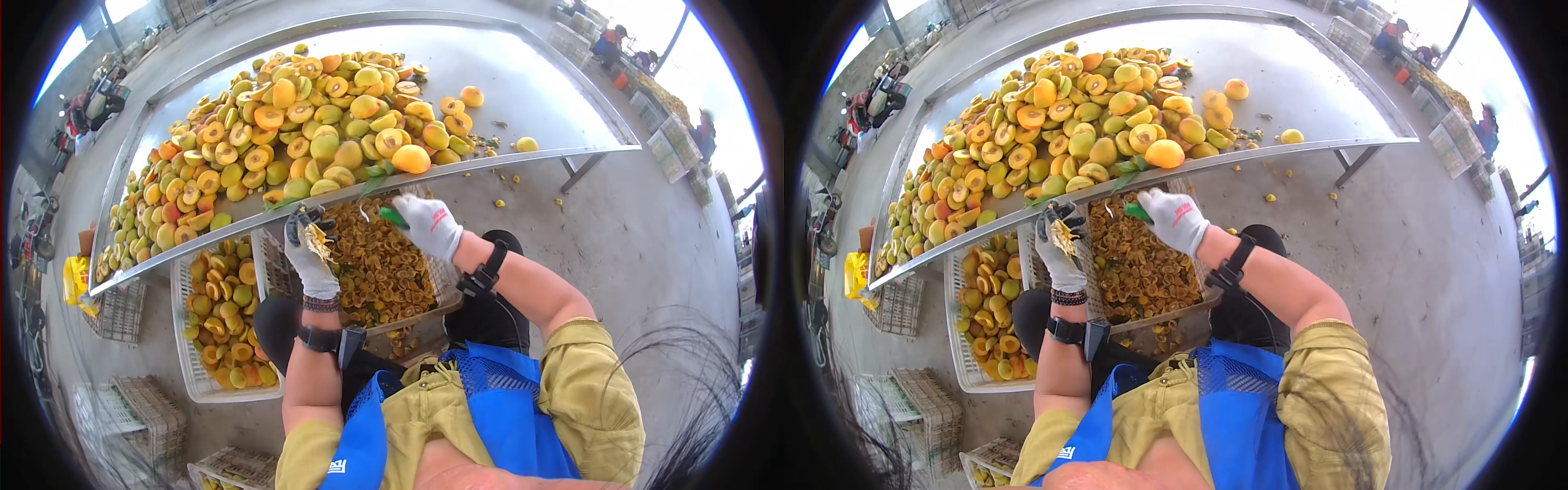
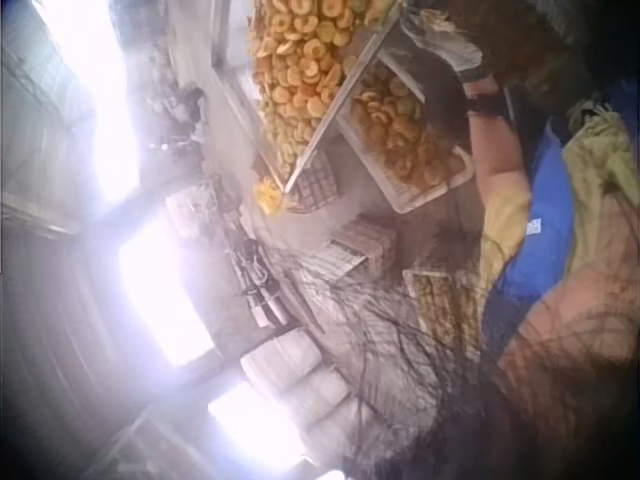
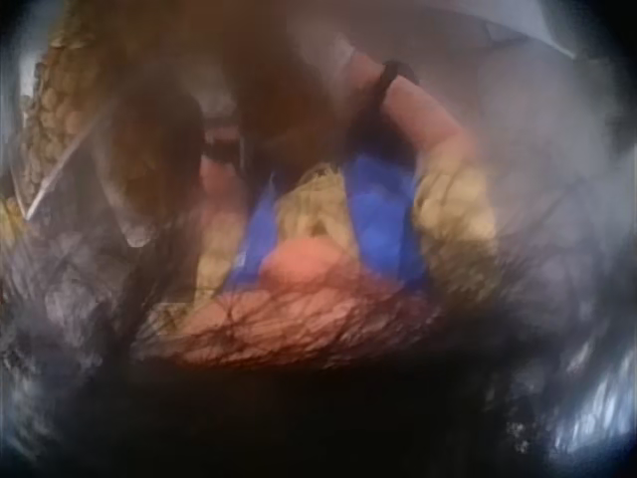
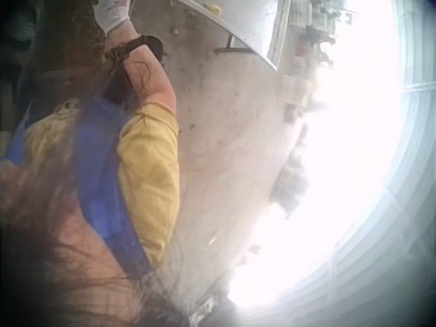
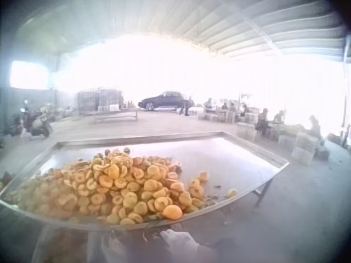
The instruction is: Peeling and pitting fruit manually at a processing facility.
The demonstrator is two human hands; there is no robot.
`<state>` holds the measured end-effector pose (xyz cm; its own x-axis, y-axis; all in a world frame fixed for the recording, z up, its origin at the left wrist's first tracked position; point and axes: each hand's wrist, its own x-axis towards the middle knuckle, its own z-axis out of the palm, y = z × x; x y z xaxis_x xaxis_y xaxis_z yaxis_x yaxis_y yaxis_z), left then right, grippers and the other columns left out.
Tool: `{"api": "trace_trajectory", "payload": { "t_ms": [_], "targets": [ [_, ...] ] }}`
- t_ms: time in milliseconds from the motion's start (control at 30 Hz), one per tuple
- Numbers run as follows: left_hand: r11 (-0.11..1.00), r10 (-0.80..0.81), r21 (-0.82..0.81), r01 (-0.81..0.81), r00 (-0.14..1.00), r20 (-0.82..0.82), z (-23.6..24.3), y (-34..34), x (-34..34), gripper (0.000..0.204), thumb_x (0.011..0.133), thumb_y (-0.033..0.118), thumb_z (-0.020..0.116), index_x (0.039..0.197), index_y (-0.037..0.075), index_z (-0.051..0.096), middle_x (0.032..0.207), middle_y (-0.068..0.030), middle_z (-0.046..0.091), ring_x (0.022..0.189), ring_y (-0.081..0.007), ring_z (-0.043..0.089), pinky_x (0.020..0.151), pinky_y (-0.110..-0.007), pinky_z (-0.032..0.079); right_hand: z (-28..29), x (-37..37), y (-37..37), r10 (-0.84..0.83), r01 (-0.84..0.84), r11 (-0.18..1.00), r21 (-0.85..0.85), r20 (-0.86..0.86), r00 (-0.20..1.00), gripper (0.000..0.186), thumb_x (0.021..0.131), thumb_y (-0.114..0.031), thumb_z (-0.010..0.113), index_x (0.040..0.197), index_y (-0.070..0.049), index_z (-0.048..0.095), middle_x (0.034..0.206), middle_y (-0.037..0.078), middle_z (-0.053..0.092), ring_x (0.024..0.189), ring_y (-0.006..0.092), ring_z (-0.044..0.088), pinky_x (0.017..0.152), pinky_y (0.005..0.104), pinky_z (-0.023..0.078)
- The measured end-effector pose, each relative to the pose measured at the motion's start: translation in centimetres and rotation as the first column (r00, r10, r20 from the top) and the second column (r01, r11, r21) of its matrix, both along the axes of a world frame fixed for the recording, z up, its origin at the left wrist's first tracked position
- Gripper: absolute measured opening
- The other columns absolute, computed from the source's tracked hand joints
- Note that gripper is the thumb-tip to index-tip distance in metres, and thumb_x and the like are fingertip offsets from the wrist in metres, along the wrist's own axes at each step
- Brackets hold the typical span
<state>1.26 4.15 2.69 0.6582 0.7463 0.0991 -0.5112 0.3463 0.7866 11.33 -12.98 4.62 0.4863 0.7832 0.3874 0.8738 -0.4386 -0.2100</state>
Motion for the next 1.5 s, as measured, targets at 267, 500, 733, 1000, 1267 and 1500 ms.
{"api": "trace_trajectory", "payload": {
  "t_ms": [267,500,733,1000,1267,1500],
  "targets": [
    [0.985,-0.138,0.080,0.151,0.980,-0.143,-2.9,0.9,1.1,0.028,0.086,0.022,0.040,0.102,0.000,0.047,0.083,-0.0124,0.059,0.059,-0.0204,0.060,0.042,-0.023,0.047,1.8,7.1,3.1,-0.446,0.435,0.892,-0.127,-0.080,0.892,0.049,0.066,-0.023,0.061,0.108,-0.004,0.043,0.092,0.017,0.053,0.082,0.0307,0.054,0.070,0.0371,0.044],
    [0.967,-0.250,-0.003,0.254,0.946,-0.205,-3.1,0.9,1.4,0.029,0.086,0.024,0.038,0.102,0.001,0.047,0.082,-0.0137,0.059,0.061,-0.0220,0.060,0.044,-0.026,0.048,1.4,8.8,1.8,-0.382,0.445,0.862,0.242,-0.266,0.885,0.040,0.064,-0.034,0.064,0.090,-0.006,0.051,0.068,0.012,0.057,0.064,0.0255,0.058,0.055,0.0341,0.045],
    [0.864,-0.354,0.368,0.344,0.934,-0.043,-1.6,-1.3,1.2,0.028,0.085,0.020,0.043,0.105,0.001,0.045,0.093,-0.0132,0.055,0.082,-0.0245,0.055,0.068,-0.032,0.048,2.8,-1.3,3.9,0.465,0.535,0.733,0.419,-0.884,0.055,0.043,0.077,-0.043,0.053,0.094,-0.003,0.051,0.060,0.000,0.049,0.038,0.0078,0.042,0.033,0.0204,0.034],
    [0.770,-0.531,-0.260,0.583,0.811,0.245,-2.2,-1.9,1.4,0.029,0.081,0.008,0.045,0.108,-0.003,0.042,0.102,-0.0125,0.051,0.093,-0.0243,0.052,0.079,-0.035,0.046,0.9,-1.5,1.7,0.020,0.268,0.880,0.393,-0.593,0.805,0.031,0.073,-0.021,0.059,0.092,0.001,0.049,0.077,0.018,0.055,0.068,0.0304,0.054,0.062,0.0329,0.041],
    [0.818,-0.566,0.023,0.574,0.799,0.202,-0.8,-2.1,0.1,0.032,0.085,0.011,0.039,0.114,-0.001,0.033,0.114,-0.0156,0.042,0.102,-0.0276,0.046,0.084,-0.041,0.043,2.5,-3.3,0.4,0.027,0.102,0.935,0.341,-0.354,0.935,0.025,0.076,-0.014,0.054,0.096,0.000,0.048,0.079,0.021,0.056,0.075,0.0356,0.054,0.061,0.0370,0.043],
    [0.678,-0.572,-0.296,0.673,0.736,0.362,-0.6,-2.0,-0.2,0.038,0.088,0.030,0.032,0.113,0.002,0.038,0.111,-0.0133,0.046,0.095,-0.0221,0.051,0.075,-0.034,0.048,2.5,-3.3,-0.5,-0.015,0.124,0.941,0.313,-0.328,0.944,0.023,0.078,-0.016,0.052,0.095,0.000,0.047,0.074,0.021,0.055,0.070,0.0370,0.053,0.058,0.0394,0.042]
  ]
}}
